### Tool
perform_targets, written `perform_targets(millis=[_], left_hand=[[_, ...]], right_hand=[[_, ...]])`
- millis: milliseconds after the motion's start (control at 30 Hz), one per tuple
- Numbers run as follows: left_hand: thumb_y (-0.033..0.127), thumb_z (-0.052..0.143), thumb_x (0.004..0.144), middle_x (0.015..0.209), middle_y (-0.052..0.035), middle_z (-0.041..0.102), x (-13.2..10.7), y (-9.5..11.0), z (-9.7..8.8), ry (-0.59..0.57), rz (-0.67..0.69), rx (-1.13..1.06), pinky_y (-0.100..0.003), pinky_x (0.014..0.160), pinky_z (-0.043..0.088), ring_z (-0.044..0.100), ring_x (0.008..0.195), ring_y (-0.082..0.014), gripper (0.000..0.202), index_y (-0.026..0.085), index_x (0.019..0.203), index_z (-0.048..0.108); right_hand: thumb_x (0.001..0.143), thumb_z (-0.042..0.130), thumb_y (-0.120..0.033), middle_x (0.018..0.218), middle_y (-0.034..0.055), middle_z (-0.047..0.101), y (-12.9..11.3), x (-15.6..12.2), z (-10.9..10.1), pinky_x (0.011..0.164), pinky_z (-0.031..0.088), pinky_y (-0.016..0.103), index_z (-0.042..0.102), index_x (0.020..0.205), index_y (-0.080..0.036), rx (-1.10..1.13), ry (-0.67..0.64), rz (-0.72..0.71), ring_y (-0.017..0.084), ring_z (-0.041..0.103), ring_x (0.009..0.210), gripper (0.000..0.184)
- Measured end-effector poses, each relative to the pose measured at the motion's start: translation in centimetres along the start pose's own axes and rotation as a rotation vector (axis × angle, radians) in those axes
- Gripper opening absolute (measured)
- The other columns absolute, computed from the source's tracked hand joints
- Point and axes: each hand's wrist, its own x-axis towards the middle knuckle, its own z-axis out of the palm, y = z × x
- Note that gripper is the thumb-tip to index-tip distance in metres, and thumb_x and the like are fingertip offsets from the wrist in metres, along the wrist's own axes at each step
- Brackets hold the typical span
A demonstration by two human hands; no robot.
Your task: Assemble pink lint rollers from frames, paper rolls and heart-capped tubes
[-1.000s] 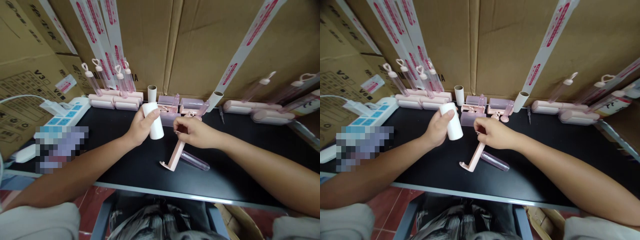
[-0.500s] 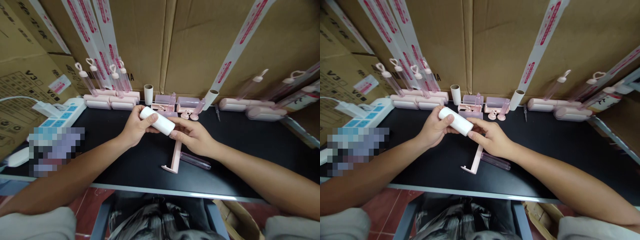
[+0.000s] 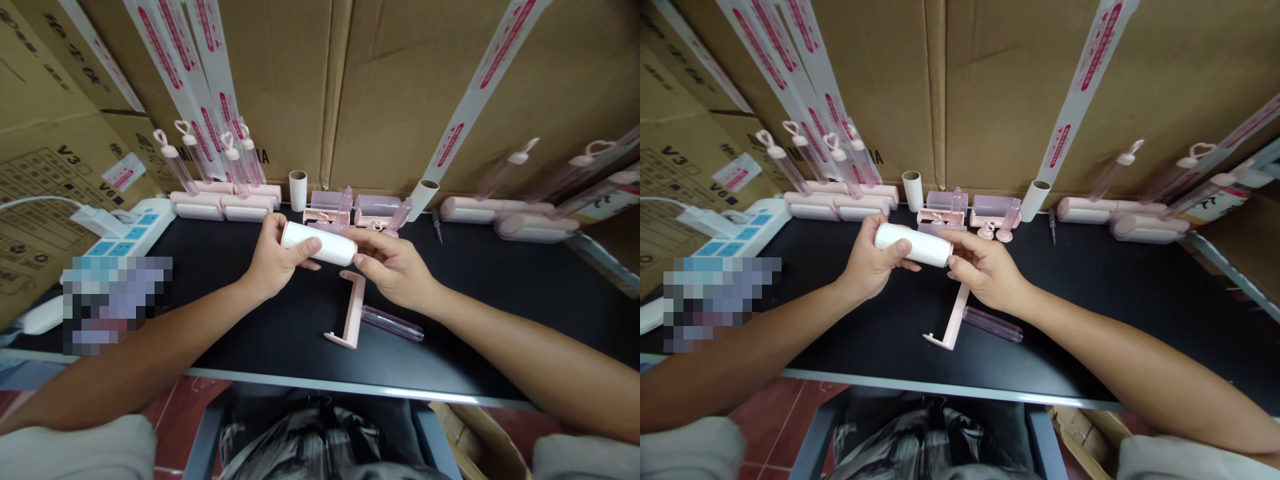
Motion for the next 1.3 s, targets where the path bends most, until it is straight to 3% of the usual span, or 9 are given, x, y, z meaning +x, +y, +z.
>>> perform_targets(millis=[200, 367, 633, 733, 800, 933, 1033, 1167, 1300], left_hand=[[0.062, 0.103, 0.060, 0.098, 0.0039, 0.068, 0.7, 1.1, -0.4, 0.066, 0.018, -0.114, -0.028, 0.054, 0.069, 0.079, 0.083, -0.0182, 0.084, 0.024, 0.104, 0.042], [0.061, 0.105, 0.058, 0.094, 0.0031, 0.072, 1.1, 1.7, -0.8, 0.073, -0.003, -0.156, -0.029, 0.055, 0.069, 0.078, 0.077, -0.0175, 0.083, 0.023, 0.104, 0.047], [0.076, 0.083, 0.082, 0.088, -0.0035, 0.077, 0.9, 1.3, -0.3, 0.030, -0.100, -0.159, -0.025, 0.050, 0.064, 0.077, 0.069, -0.0178, 0.066, 0.018, 0.105, 0.062], [0.076, 0.078, 0.087, 0.089, -0.0062, 0.079, 0.8, 1.2, -0.2, 0.025, -0.148, -0.177, -0.025, 0.049, 0.064, 0.079, 0.070, -0.0192, 0.064, 0.017, 0.105, 0.064], [0.076, 0.075, 0.089, 0.089, -0.0078, 0.080, 0.7, 1.1, 0.0, 0.016, -0.183, -0.194, -0.026, 0.049, 0.064, 0.079, 0.069, -0.0200, 0.064, 0.015, 0.106, 0.066], [0.077, 0.079, 0.085, 0.089, -0.0071, 0.079, 0.0, 0.6, 1.0, -0.031, -0.203, -0.195, -0.028, 0.051, 0.065, 0.079, 0.069, -0.0205, 0.067, 0.016, 0.108, 0.064], [0.081, 0.083, 0.078, 0.083, -0.0038, 0.075, -0.4, 0.3, 1.6, -0.056, -0.214, -0.157, -0.028, 0.049, 0.062, 0.074, 0.064, -0.0185, 0.072, 0.019, 0.104, 0.059], [0.087, 0.074, 0.082, 0.067, 0.0048, 0.055, -0.1, 0.5, 1.2, -0.028, -0.253, -0.122, -0.019, 0.035, 0.034, 0.051, 0.046, -0.0087, 0.069, 0.022, 0.089, 0.051], [0.066, 0.079, 0.087, 0.065, 0.0063, 0.047, 0.5, 0.1, -0.1, -0.080, -0.232, 0.265, -0.022, 0.041, 0.025, 0.039, 0.047, -0.0079, 0.053, 0.023, 0.080, 0.049]], right_hand=[[0.093, 0.079, -0.039, 0.099, 0.0064, 0.080, 0.0, 0.5, -0.9, 0.083, 0.063, 0.038, 0.076, 0.106, -0.022, -0.159, 0.129, -0.046, 0.023, 0.075, 0.090, 0.021], [0.091, 0.078, -0.038, 0.078, 0.0048, 0.076, 1.1, 1.1, -2.4, 0.066, 0.049, 0.032, 0.076, 0.082, -0.019, -0.611, -0.085, 0.099, 0.019, 0.067, 0.069, 0.022], [0.106, 0.064, -0.035, 0.097, 0.0113, 0.082, 0.9, 1.2, -1.8, 0.076, 0.049, 0.037, 0.076, 0.083, -0.019, -0.908, -0.302, 0.017, 0.025, 0.073, 0.083, 0.030], [0.105, 0.062, -0.029, 0.100, 0.0124, 0.083, 0.5, 0.8, -2.1, 0.081, 0.054, 0.040, 0.079, 0.092, -0.020, -0.885, -0.304, 0.013, 0.028, 0.076, 0.088, 0.023], [0.105, 0.061, -0.028, 0.115, 0.0145, 0.083, 0.4, 0.4, -2.1, 0.091, 0.058, 0.044, 0.079, 0.119, -0.019, -0.794, -0.190, 0.000, 0.031, 0.078, 0.101, 0.024], [0.096, 0.081, -0.045, 0.148, 0.0141, 0.072, 0.4, -0.1, -1.1, 0.102, 0.062, 0.047, 0.049, 0.164, -0.027, -0.370, -0.046, -0.094, 0.029, 0.077, 0.115, 0.077], [0.096, 0.083, -0.049, 0.138, 0.0119, 0.074, 0.0, -0.2, -0.1, 0.097, 0.063, 0.045, 0.062, 0.148, -0.027, -0.254, -0.015, -0.131, 0.028, 0.076, 0.109, 0.060], [0.096, 0.081, -0.050, 0.116, 0.0085, 0.073, -1.5, 0.1, -0.7, 0.086, 0.063, 0.041, 0.061, 0.132, -0.027, -0.196, 0.113, -0.127, 0.026, 0.074, 0.100, 0.047], [0.093, 0.083, -0.055, 0.099, 0.0039, 0.068, -2.9, 0.5, -2.8, 0.074, 0.061, 0.038, 0.057, 0.117, -0.029, -0.219, 0.257, -0.144, 0.023, 0.069, 0.084, 0.043]])
